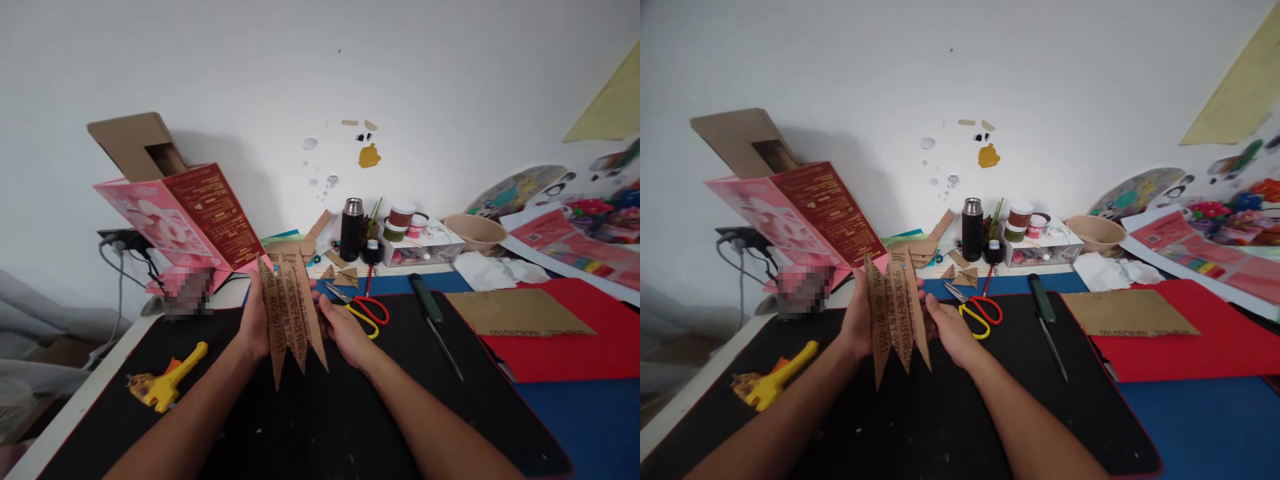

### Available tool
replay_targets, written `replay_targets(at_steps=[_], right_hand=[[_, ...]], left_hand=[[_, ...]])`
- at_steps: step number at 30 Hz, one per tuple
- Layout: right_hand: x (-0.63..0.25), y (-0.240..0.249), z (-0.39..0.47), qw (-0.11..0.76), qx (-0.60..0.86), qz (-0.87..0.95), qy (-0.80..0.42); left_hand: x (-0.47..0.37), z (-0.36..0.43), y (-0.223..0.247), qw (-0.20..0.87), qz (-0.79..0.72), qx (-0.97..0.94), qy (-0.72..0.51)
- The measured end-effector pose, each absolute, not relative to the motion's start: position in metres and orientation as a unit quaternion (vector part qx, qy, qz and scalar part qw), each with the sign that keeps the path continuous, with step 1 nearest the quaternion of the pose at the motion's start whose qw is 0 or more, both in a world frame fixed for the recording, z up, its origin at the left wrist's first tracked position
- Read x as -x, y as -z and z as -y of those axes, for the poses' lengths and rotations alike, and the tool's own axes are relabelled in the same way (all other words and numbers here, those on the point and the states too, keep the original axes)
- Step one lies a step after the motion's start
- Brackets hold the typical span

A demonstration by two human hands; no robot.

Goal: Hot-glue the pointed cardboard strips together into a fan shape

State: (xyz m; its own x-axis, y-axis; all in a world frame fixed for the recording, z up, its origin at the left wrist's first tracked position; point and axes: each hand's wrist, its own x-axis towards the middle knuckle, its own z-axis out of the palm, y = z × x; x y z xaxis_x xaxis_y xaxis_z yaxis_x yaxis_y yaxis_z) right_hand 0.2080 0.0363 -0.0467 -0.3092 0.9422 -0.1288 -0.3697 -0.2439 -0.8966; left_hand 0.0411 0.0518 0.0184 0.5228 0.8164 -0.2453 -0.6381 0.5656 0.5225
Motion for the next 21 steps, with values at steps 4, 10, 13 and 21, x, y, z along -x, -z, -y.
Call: replay_targets(at_steps=[4, 10, 13, 21], right_hand=[[-0.206, 0.047, -0.036, 0.460, 0.339, 0.369, -0.733], [-0.206, 0.047, -0.034, 0.454, 0.313, 0.360, -0.753], [-0.206, 0.048, -0.034, 0.439, 0.268, 0.357, -0.780], [-0.204, 0.049, -0.028, 0.440, 0.212, 0.338, -0.804]], left_hand=[[-0.052, -0.056, -0.024, 0.838, -0.267, -0.202, -0.430], [-0.061, -0.062, -0.024, 0.829, -0.280, -0.212, -0.435], [-0.060, -0.063, -0.023, 0.835, -0.275, -0.201, -0.433], [-0.060, -0.055, -0.025, 0.835, -0.243, -0.245, -0.428]])
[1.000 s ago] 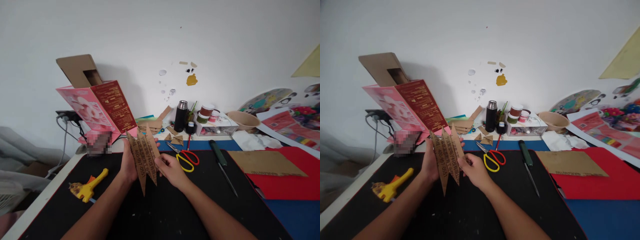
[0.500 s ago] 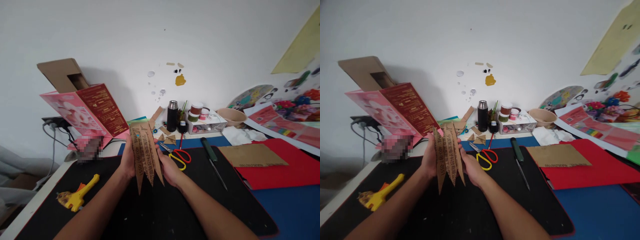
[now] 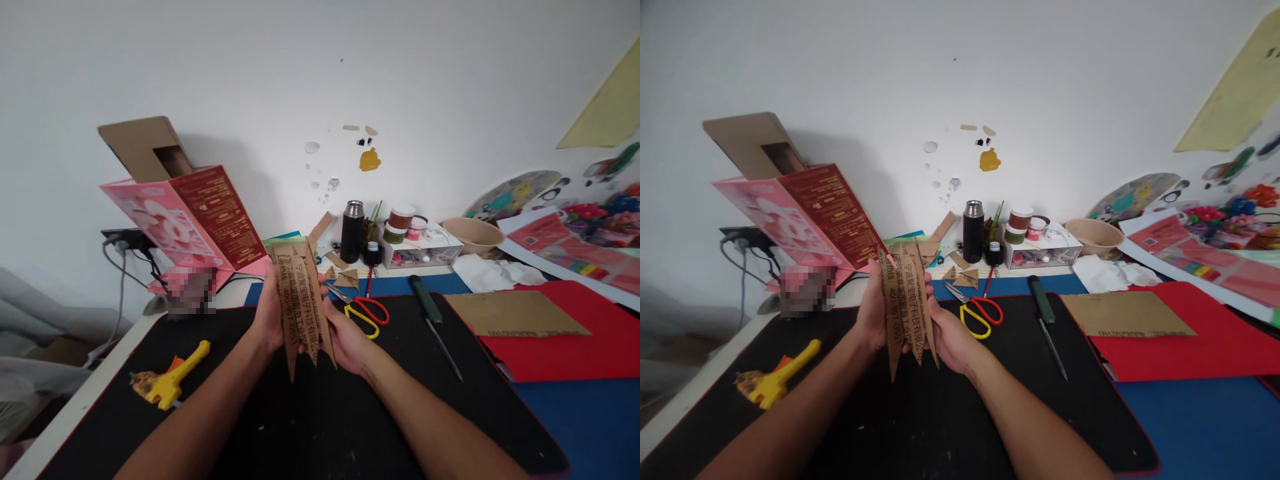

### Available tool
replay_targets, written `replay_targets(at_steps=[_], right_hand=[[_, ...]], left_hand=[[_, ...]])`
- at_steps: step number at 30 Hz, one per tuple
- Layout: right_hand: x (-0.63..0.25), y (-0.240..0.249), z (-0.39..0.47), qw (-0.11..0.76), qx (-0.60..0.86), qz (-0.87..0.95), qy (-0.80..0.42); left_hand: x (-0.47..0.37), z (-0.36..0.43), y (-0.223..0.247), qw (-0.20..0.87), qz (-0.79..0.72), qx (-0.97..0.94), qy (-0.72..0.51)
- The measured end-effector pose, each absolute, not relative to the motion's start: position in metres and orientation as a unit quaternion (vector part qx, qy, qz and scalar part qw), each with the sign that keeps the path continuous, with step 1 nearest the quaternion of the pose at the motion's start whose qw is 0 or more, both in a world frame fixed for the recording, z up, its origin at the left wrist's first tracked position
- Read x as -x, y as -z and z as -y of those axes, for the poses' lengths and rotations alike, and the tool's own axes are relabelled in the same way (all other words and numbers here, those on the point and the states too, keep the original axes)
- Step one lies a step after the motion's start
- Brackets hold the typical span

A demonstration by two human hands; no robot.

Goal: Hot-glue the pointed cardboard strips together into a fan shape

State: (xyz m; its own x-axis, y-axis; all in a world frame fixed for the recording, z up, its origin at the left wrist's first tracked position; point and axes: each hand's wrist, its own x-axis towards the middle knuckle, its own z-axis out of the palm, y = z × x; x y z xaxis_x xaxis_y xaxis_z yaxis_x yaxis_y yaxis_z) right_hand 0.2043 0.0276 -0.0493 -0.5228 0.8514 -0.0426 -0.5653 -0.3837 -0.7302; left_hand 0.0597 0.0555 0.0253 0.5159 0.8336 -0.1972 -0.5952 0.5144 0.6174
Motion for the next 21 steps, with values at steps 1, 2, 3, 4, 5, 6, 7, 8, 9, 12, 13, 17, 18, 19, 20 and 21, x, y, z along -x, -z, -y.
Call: replay_targets(at_steps=[1, 2, 3, 4, 5, 6, 7, 8, 9, 12, 13, 17, 18, 19, 20, 21], right_hand=[[-0.2039, 0.0494, -0.0270, 0.442, 0.207, 0.340, -0.804], [-0.2035, 0.0494, -0.0265, 0.444, 0.203, 0.343, -0.802], [-0.2032, 0.0493, -0.0261, 0.446, 0.202, 0.346, -0.800], [-0.2029, 0.0491, -0.0258, 0.448, 0.203, 0.349, -0.798], [-0.2027, 0.0488, -0.0256, 0.447, 0.206, 0.352, -0.796], [-0.2025, 0.0485, -0.0254, 0.446, 0.211, 0.353, -0.795], [-0.2024, 0.0483, -0.0252, 0.446, 0.215, 0.353, -0.794], [-0.2022, 0.0483, -0.0251, 0.447, 0.218, 0.353, -0.793], [-0.2021, 0.0484, -0.0249, 0.448, 0.220, 0.352, -0.792], [-0.2015, 0.0494, -0.0242, 0.457, 0.226, 0.350, -0.786], [-0.2013, 0.0497, -0.0239, 0.458, 0.231, 0.349, -0.784], [-0.1997, 0.0507, -0.0228, 0.464, 0.244, 0.347, -0.778], [-0.1993, 0.0510, -0.0228, 0.467, 0.245, 0.347, -0.776], [-0.1988, 0.0512, -0.0231, 0.469, 0.246, 0.346, -0.775], [-0.1984, 0.0514, -0.0235, 0.470, 0.245, 0.345, -0.774], [-0.1981, 0.0514, -0.0241, 0.472, 0.243, 0.344, -0.775]], left_hand=[[-0.0600, -0.0550, -0.0255, 0.836, -0.240, -0.249, -0.426], [-0.0603, -0.0546, -0.0255, 0.837, -0.236, -0.252, -0.425], [-0.0605, -0.0544, -0.0253, 0.837, -0.232, -0.253, -0.426], [-0.0608, -0.0544, -0.0250, 0.835, -0.228, -0.254, -0.432], [-0.0613, -0.0543, -0.0246, 0.831, -0.225, -0.254, -0.442], [-0.0618, -0.0541, -0.0243, 0.825, -0.223, -0.253, -0.453], [-0.0625, -0.0539, -0.0241, 0.819, -0.224, -0.251, -0.464], [-0.0634, -0.0535, -0.0240, 0.815, -0.229, -0.247, -0.471], [-0.0643, -0.0531, -0.0239, 0.812, -0.234, -0.244, -0.476], [-0.0669, -0.0519, -0.0237, 0.809, -0.239, -0.238, -0.482], [-0.0676, -0.0515, -0.0235, 0.808, -0.238, -0.238, -0.483], [-0.0699, -0.0508, -0.0217, 0.802, -0.238, -0.250, -0.488], [-0.0700, -0.0509, -0.0210, 0.799, -0.238, -0.257, -0.488], [-0.0698, -0.0510, -0.0202, 0.797, -0.239, -0.265, -0.488], [-0.0692, -0.0513, -0.0196, 0.794, -0.241, -0.273, -0.487], [-0.0684, -0.0517, -0.0192, 0.792, -0.246, -0.283, -0.483]])
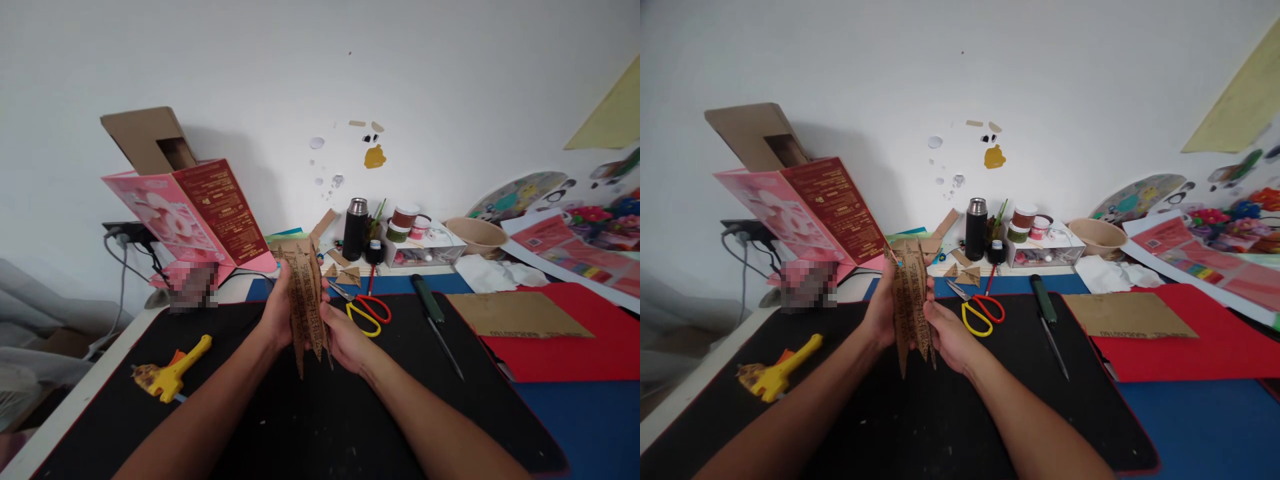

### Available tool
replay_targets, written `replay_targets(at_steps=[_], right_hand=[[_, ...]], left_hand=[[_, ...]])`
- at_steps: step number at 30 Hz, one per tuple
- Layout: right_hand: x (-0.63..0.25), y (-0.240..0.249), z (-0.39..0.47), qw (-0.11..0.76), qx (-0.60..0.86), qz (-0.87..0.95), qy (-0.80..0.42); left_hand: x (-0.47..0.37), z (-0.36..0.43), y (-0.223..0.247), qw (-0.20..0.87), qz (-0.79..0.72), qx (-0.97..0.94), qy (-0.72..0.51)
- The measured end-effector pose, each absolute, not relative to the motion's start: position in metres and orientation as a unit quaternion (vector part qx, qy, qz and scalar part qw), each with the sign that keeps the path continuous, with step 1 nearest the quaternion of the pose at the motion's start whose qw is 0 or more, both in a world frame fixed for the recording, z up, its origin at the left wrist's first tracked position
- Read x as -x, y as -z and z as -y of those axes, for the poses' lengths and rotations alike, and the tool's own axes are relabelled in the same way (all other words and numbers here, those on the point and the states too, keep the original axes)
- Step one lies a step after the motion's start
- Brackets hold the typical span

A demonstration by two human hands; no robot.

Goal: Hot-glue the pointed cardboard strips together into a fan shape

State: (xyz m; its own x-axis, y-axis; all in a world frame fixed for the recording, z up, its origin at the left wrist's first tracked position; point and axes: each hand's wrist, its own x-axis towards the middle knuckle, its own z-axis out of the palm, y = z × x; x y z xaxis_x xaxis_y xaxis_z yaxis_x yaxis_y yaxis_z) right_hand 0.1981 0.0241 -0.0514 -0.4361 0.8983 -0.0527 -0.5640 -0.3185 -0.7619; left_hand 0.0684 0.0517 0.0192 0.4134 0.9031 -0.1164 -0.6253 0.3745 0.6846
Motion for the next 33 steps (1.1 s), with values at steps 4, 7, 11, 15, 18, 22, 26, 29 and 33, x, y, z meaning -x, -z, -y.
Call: replay_targets(at_steps=[4, 7, 11, 15, 18, 22, 26, 29, 33], right_hand=[[-0.201, 0.047, -0.027, 0.468, 0.233, 0.354, -0.776], [-0.209, 0.041, -0.030, 0.462, 0.254, 0.398, -0.751], [-0.221, 0.033, -0.035, 0.468, 0.324, 0.495, -0.657], [-0.226, 0.030, -0.040, 0.516, 0.393, 0.564, -0.512], [-0.226, 0.032, -0.041, 0.532, 0.417, 0.561, -0.477], [-0.226, 0.033, -0.038, 0.531, 0.452, 0.552, -0.457], [-0.228, 0.029, -0.039, 0.550, 0.475, 0.533, -0.434], [-0.232, 0.026, -0.042, 0.565, 0.484, 0.515, -0.426], [-0.234, 0.030, -0.044, 0.557, 0.493, 0.535, -0.400]], left_hand=[[-0.063, -0.054, -0.023, 0.793, -0.291, -0.314, -0.433], [-0.061, -0.055, -0.029, 0.779, -0.322, -0.322, -0.431], [-0.057, -0.058, -0.034, 0.684, -0.367, -0.345, -0.528], [-0.047, -0.062, -0.037, 0.585, -0.395, -0.474, -0.527], [-0.042, -0.062, -0.040, 0.572, -0.408, -0.566, -0.431], [-0.044, -0.059, -0.044, 0.541, -0.425, -0.625, -0.369], [-0.048, -0.058, -0.041, 0.539, -0.426, -0.633, -0.357], [-0.051, -0.058, -0.038, 0.536, -0.427, -0.645, -0.338], [-0.051, -0.061, -0.034, 0.450, -0.473, -0.691, -0.310]])
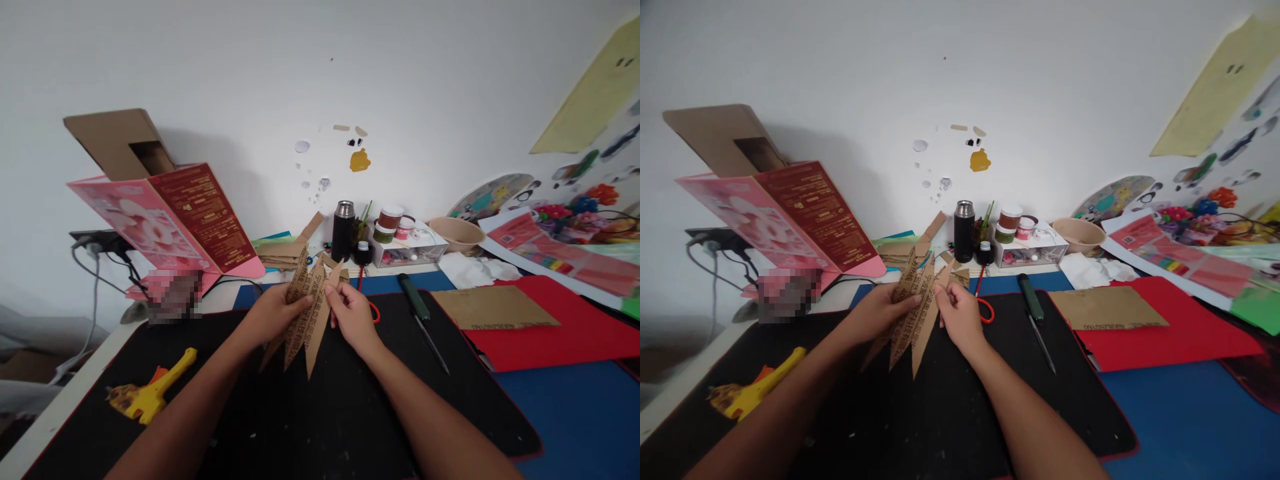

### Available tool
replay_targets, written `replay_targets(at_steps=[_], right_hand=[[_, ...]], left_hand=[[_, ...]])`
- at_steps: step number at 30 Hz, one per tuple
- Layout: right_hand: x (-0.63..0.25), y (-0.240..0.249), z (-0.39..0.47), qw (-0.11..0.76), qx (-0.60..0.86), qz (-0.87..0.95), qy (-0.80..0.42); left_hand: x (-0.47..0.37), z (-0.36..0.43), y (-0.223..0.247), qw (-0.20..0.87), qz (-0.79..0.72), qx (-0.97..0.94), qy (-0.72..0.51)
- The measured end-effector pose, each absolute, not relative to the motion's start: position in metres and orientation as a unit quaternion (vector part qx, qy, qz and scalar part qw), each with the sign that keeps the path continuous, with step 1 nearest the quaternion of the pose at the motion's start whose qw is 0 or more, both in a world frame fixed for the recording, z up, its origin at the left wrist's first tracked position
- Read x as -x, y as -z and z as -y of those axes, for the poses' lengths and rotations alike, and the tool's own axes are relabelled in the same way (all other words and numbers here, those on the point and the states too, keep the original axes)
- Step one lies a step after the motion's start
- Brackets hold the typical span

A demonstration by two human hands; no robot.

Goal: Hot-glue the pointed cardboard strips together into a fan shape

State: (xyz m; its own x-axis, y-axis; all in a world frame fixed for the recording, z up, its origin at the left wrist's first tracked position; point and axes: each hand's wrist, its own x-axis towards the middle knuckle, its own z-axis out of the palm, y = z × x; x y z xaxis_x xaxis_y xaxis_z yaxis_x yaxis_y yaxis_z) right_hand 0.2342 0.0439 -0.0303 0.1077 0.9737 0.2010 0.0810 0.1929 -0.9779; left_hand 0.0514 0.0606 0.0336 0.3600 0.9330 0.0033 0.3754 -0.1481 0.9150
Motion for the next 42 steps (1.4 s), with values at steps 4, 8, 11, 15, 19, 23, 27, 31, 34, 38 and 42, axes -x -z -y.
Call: replay_targets(at_steps=[4, 8, 11, 15, 19, 23, 27, 31, 34, 38, 42], right_hand=[[-0.234, 0.036, -0.044, 0.520, 0.518, 0.581, -0.353], [-0.232, 0.040, -0.044, 0.503, 0.549, 0.593, -0.306], [-0.231, 0.045, -0.045, 0.503, 0.571, 0.583, -0.284], [-0.228, 0.051, -0.047, 0.498, 0.581, 0.579, -0.281], [-0.227, 0.046, -0.047, 0.520, 0.573, 0.560, -0.299], [-0.227, 0.035, -0.043, 0.562, 0.515, 0.516, -0.392], [-0.224, 0.028, -0.037, 0.558, 0.449, 0.494, -0.492], [-0.224, 0.029, -0.037, 0.536, 0.381, 0.483, -0.578], [-0.229, 0.030, -0.041, 0.558, 0.338, 0.451, -0.609], [-0.234, 0.028, -0.044, 0.568, 0.320, 0.412, -0.636], [-0.231, 0.023, -0.042, 0.562, 0.312, 0.383, -0.663]], left_hand=[[-0.053, -0.062, -0.035, 0.231, -0.547, -0.779, -0.199], [-0.066, -0.052, -0.034, 0.070, -0.579, -0.805, -0.104], [-0.080, -0.042, -0.030, 0.024, -0.584, -0.808, -0.066], [-0.093, -0.032, -0.028, -0.008, -0.569, -0.821, -0.038], [-0.092, -0.034, -0.030, -0.003, -0.576, -0.816, -0.052], [-0.079, -0.047, -0.036, 0.119, -0.563, -0.804, -0.151], [-0.065, -0.056, -0.041, 0.273, -0.531, -0.764, -0.246], [-0.053, -0.063, -0.042, 0.481, -0.471, -0.678, -0.293], [-0.048, -0.065, -0.042, 0.605, -0.423, -0.597, -0.315], [-0.052, -0.064, -0.039, 0.713, -0.376, -0.505, -0.308], [-0.057, -0.063, -0.034, 0.753, -0.338, -0.475, -0.304]])
